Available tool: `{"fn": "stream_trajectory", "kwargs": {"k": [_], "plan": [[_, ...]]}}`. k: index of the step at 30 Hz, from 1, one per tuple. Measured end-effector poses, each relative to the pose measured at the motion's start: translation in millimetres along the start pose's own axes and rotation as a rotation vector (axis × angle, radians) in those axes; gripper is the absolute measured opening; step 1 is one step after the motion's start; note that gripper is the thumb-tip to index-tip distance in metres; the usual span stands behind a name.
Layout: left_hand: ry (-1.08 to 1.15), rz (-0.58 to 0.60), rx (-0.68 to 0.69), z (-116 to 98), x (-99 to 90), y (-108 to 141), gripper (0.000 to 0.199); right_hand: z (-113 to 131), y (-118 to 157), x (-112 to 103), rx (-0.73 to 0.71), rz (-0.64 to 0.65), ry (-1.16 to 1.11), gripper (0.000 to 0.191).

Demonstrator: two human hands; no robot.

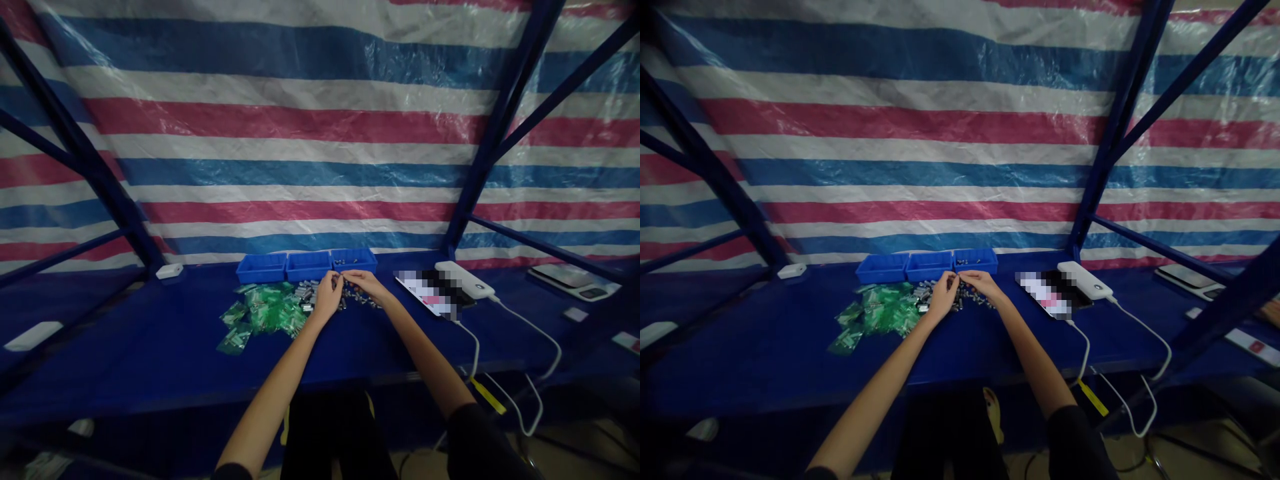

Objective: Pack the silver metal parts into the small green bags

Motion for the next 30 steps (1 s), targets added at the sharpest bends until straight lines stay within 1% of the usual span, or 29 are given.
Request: {"fn": "stream_trajectory", "kwargs": {"k": [7,10,14,17,21,25,27,30], "plan": [[-0.048,0.034,0.020,-4.0,-0.3,-0.3,0.024,-0.9,-0.3,5.1,-0.025,0.014,-0.008,0.036],[-0.092,0.045,0.022,-2.9,1.0,-0.4,0.025,-1.3,-0.9,6.1,-0.046,-0.021,-0.002,0.036],[-0.099,0.064,-0.007,-0.5,3.6,0.5,0.020,1.2,-0.8,0.2,-0.060,-0.102,0.004,0.036],[-0.167,0.069,-0.018,-2.8,1.9,1.9,0.019,4.9,-1.2,-10.6,-0.088,-0.200,0.029,0.035],[-0.296,0.116,0.039,-14.0,0.6,3.8,0.013,5.5,-3.2,-28.8,-0.140,-0.348,0.093,0.032],[-0.338,0.167,0.105,-24.1,3.1,5.3,0.008,1.0,-4.2,-44.0,-0.125,-0.445,0.139,0.029],[-0.350,0.175,0.112,-25.1,4.1,5.6,0.008,2.1,-2.9,-47.0,-0.115,-0.454,0.127,0.030],[-0.370,0.183,0.111,-24.1,4.8,5.2,0.010,9.4,-0.2,-42.3,-0.136,-0.368,0.000,0.042]]}}
Point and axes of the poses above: each hand's wrist, its own y-axis away from the middle knuckle, its own x-axis out of the palm, z = x × y, the point moved 6 cm from there along -y, towards the middle knuckle, and after that the axes turned 7 degrees about x, right-handed, at the moved point
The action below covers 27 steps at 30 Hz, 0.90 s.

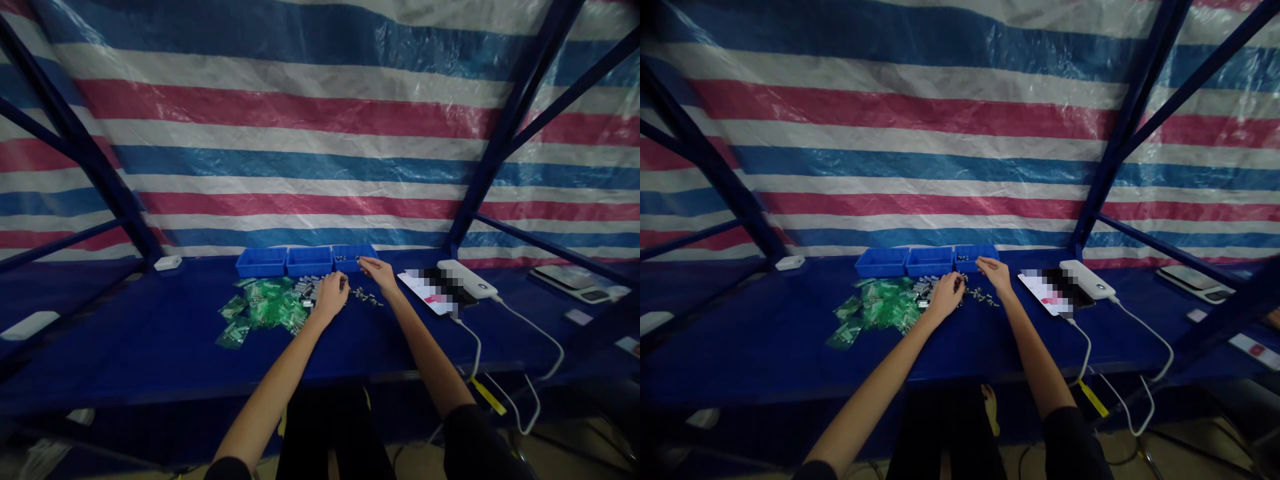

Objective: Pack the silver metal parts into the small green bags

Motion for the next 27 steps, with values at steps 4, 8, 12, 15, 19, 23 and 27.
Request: {"fn": "stream_trajectory", "kwargs": {"k": [4,8,12,15,19,23,27], "plan": [[0.013,0.037,0.046,-5.9,-0.5,0.1,0.010,10.8,5.3,8.0,-0.027,0.092,-0.054,0.055],[0.090,0.142,0.263,-31.0,4.8,6.5,0.014,10.1,5.1,4.4,-0.040,0.041,0.082,0.040],[0.122,0.283,0.436,-51.3,22.9,18.6,0.033,8.7,3.5,-6.6,-0.025,-0.061,0.045,0.038],[0.101,0.339,0.494,-56.3,35.7,23.4,0.032,10.3,3.4,-10.6,-0.026,-0.097,0.009,0.037],[0.057,0.317,0.484,-52.6,39.8,20.0,0.026,9.4,2.6,-9.8,-0.011,-0.099,0.020,0.036],[0.006,0.283,0.422,-43.3,35.6,13.4,0.020,5.8,0.7,-7.7,-0.022,-0.094,0.047,0.036],[-0.031,0.215,0.344,-32.6,28.6,8.1,0.012,0.0,-2.1,-2.2,-0.027,-0.046,0.067,0.029]]}}
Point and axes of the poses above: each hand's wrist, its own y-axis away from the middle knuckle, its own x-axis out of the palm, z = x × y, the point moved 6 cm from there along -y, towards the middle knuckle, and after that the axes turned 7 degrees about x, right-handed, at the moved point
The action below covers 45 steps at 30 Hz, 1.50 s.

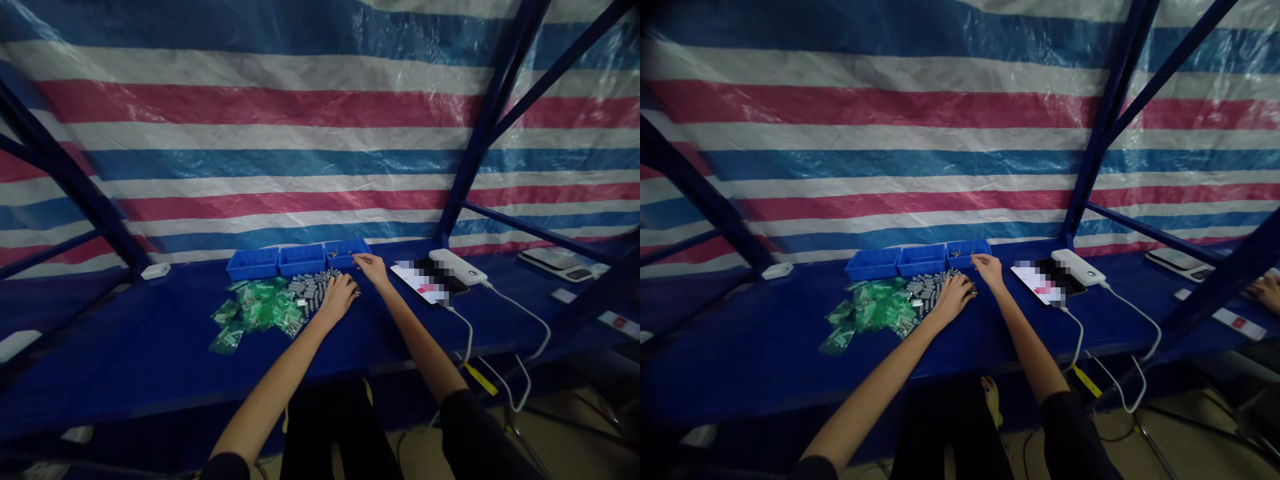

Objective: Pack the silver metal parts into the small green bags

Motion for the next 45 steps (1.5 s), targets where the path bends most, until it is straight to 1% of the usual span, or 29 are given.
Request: {"fn": "stream_trajectory", "kwargs": {"k": [3,5,8,10,12,14,16,19,24,29,33,36,38,40,43,45], "plan": [[-0.005,-0.094,-0.125,11.8,-6.4,1.4,0.011,-4.1,-0.7,6.6,0.007,0.054,0.008,0.022],[0.042,-0.197,-0.243,22.2,-11.6,3.7,0.012,-6.5,-0.1,11.2,0.012,0.093,0.015,0.021],[0.131,-0.368,-0.383,37.1,-19.7,8.7,0.014,-12.3,3.4,22.5,0.074,0.229,0.028,0.024],[0.159,-0.457,-0.428,44.2,-25.3,11.5,0.014,-16.3,8.7,32.3,0.151,0.363,-0.005,0.027],[0.178,-0.524,-0.447,48.6,-30.9,13.6,0.014,-15.6,15.7,41.3,0.205,0.490,-0.099,0.028],[0.209,-0.581,-0.454,50.9,-35.7,15.0,0.014,-9.8,22.7,48.3,0.212,0.596,-0.208,0.029],[0.253,-0.628,-0.456,51.7,-38.8,15.9,0.013,-3.8,27.5,52.2,0.202,0.656,-0.276,0.030],[0.344,-0.673,-0.445,51.2,-39.7,15.8,0.013,-2.9,27.6,53.3,0.211,0.639,-0.307,0.031],[0.448,-0.704,-0.418,49.5,-38.5,14.9,0.011,-11.8,21.5,56.5,0.256,0.617,-0.362,0.034],[0.467,-0.681,-0.406,48.4,-35.6,12.8,0.008,-10.1,19.8,56.0,0.247,0.575,-0.406,0.030],[0.492,-0.695,-0.419,48.2,-34.6,13.1,0.018,-7.7,19.0,51.5,0.222,0.529,-0.376,0.028],[0.485,-0.676,-0.383,46.4,-36.2,12.2,0.016,-9.5,20.5,50.9,0.245,0.562,-0.328,0.025],[0.472,-0.663,-0.368,46.7,-37.1,11.9,0.015,-9.9,22.1,51.5,0.267,0.593,-0.337,0.025],[0.464,-0.666,-0.372,48.8,-37.1,12.4,0.014,-9.0,22.9,51.6,0.275,0.595,-0.362,0.027],[0.457,-0.661,-0.393,52.5,-34.6,12.6,0.014,-7.7,22.3,50.7,0.271,0.545,-0.368,0.026],[0.440,-0.631,-0.409,53.1,-32.4,12.0,0.015,-8.3,21.2,49.6,0.268,0.500,-0.343,0.023]]}}
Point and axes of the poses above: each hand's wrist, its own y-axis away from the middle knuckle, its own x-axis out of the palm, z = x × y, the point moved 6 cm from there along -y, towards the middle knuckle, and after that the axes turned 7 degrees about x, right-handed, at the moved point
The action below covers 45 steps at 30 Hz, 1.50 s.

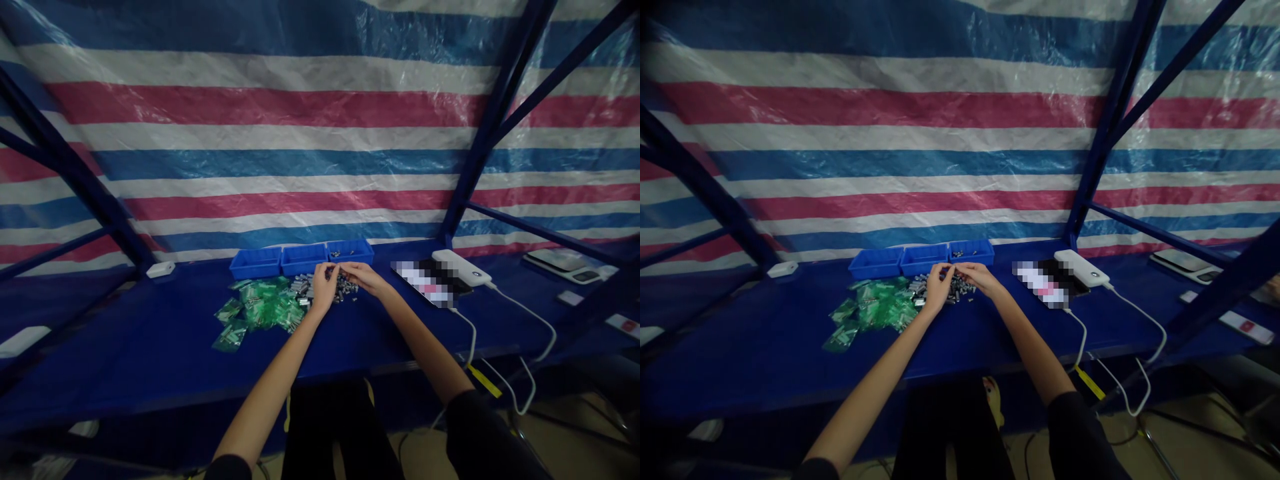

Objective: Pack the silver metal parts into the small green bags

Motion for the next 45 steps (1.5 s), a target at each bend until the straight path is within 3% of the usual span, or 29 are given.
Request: {"fn": "stream_trajectory", "kwargs": {"k": [4,8,10,13,18,25,28,35,45], "plan": [[-0.184,0.085,0.056,-9.3,2.4,2.6,0.016,1.9,-1.4,-13.6,-0.028,-0.159,0.096,0.026],[-0.411,0.349,0.237,-26.1,14.4,10.9,0.026,10.4,-0.3,-34.5,-0.078,-0.347,0.167,0.029],[-0.455,0.488,0.309,-29.1,21.5,17.0,0.029,16.5,0.9,-36.6,-0.133,-0.319,0.072,0.035],[-0.487,0.622,0.329,-24.7,27.8,22.9,0.031,25.8,5.0,-28.0,-0.222,-0.174,-0.057,0.042],[-0.545,0.693,0.297,-14.0,30.3,22.2,0.016,24.1,10.5,-16.0,-0.181,-0.135,0.078,0.032],[-0.558,0.676,0.261,-10.2,32.8,17.6,0.011,15.4,3.7,-18.6,-0.127,-0.207,0.237,0.027],[-0.522,0.575,0.230,-11.7,27.7,12.1,0.012,16.4,2.9,-17.3,-0.135,-0.195,0.237,0.028],[-0.364,0.208,0.059,-0.8,2.3,-3.9,0.012,12.2,4.6,-6.2,-0.123,-0.125,0.304,0.031],[-0.223,0.110,0.007,4.0,-0.4,-3.3,0.024,2.3,2.4,-1.4,-0.055,-0.073,0.198,0.026]]}}
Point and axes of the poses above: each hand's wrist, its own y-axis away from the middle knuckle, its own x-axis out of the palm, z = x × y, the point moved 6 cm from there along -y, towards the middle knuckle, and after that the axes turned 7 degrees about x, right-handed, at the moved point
